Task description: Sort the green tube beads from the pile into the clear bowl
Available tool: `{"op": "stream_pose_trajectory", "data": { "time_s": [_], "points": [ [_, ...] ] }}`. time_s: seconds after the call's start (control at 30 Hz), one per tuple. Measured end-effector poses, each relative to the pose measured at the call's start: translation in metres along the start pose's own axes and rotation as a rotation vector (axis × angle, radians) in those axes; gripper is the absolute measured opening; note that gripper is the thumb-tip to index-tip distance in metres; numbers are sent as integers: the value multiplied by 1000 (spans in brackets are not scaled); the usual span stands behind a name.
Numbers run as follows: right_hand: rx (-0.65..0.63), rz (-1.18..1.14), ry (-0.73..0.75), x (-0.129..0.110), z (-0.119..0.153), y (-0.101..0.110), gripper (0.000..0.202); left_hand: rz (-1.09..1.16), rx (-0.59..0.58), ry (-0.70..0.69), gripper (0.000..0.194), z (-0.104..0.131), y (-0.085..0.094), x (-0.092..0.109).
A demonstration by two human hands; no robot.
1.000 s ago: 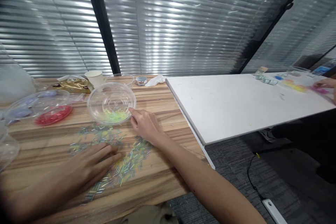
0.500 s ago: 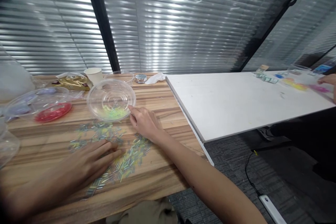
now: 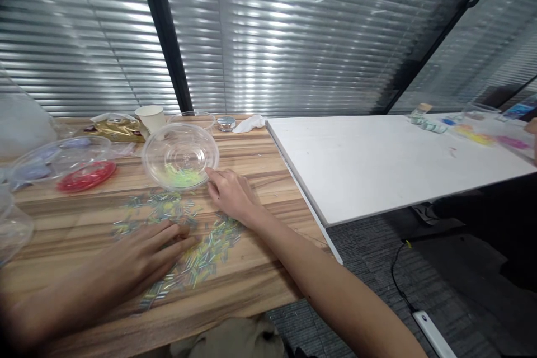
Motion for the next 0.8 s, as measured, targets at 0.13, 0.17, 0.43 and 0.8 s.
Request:
{"op": "stream_pose_trajectory", "data": {
  "time_s": [0.13,0.17,0.43,0.8],
  "points": [
    [-40,-14,16,-2,0,0,39,9,-20,-11,47,-1,-2,1],
    [-49,-16,21,-3,0,0,39,6,-23,-9,47,-1,-2,1],
    [-81,-36,62,-6,0,-1,39,-7,-57,-6,45,-1,-4,-1],
    [-91,-36,66,-7,1,-1,40,22,-14,-9,47,-1,-1,0]
  ]
}}
Point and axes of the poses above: each hand's wrist, its own z-axis away from the middle knuckle, its own y-axis out of the back of the hand, x = y × z, the point moved 6 cm from there along -z, towards the middle knuckle, and after that the axes turned 5 degrees about x, right-handed, at the moved point
